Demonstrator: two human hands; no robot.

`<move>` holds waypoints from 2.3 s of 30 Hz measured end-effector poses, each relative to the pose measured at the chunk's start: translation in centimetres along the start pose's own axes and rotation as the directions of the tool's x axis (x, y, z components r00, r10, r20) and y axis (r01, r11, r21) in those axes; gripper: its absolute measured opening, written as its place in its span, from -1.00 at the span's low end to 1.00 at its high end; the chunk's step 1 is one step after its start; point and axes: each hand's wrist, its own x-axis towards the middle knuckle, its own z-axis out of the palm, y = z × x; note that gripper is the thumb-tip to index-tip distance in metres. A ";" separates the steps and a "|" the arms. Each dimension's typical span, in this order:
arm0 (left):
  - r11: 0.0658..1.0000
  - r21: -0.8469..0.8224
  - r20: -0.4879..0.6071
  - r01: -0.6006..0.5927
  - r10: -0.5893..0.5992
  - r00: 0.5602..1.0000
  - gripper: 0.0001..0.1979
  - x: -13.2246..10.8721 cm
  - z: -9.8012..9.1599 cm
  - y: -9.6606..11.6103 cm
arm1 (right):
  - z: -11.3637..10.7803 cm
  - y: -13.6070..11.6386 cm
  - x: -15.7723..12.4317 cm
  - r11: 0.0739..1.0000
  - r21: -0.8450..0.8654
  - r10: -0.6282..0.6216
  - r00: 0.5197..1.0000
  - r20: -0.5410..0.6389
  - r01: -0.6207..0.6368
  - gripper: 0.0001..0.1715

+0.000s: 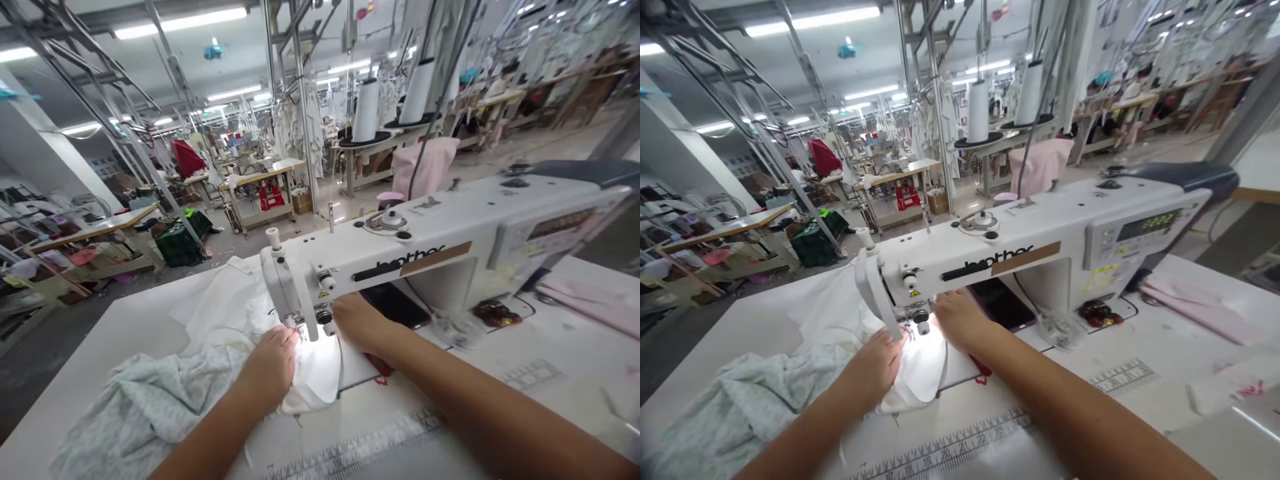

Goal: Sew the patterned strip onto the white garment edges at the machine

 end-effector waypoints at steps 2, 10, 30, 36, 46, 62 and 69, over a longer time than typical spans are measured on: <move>1.000 -0.005 -0.004 0.011 -0.011 1.000 -0.61 -0.6 -0.3 0.0 | -0.4 -0.2 -1.2 0.999 -0.015 -0.035 0.999 0.004 0.035 -0.87; 0.996 -0.084 0.212 -0.030 0.047 0.976 -0.51 -7.8 -4.9 1.2 | 2.0 -6.1 -9.8 0.953 0.178 -0.239 0.970 -0.051 0.244 -0.60; -0.391 -0.904 0.416 0.176 -0.702 0.578 -0.65 -12.3 -5.4 5.6 | 0.8 -11.0 -6.2 0.227 0.972 -0.160 0.983 0.090 -0.052 -0.56; -0.520 -0.852 0.454 0.064 -0.671 0.586 -0.70 -12.3 -5.4 4.5 | 2.4 -11.7 -4.2 0.021 0.986 -0.082 0.982 0.169 -0.168 -0.66; -0.516 -0.852 0.464 0.091 -0.661 0.590 -0.66 -12.8 -4.5 3.8 | 1.5 -11.5 -4.7 -0.024 0.979 -0.010 0.979 0.201 -0.202 -0.61; 0.418 -0.588 0.071 0.693 -0.827 0.558 -0.57 -6.7 -16.3 -9.6 | 2.3 -12.4 -5.5 0.571 0.792 0.032 0.958 -0.286 0.218 -0.70; 0.255 -0.364 0.004 0.896 -0.961 0.276 -0.73 -19.2 -16.9 -11.7 | 1.8 -14.2 -4.7 0.635 0.627 -0.330 0.893 -0.306 0.450 -0.68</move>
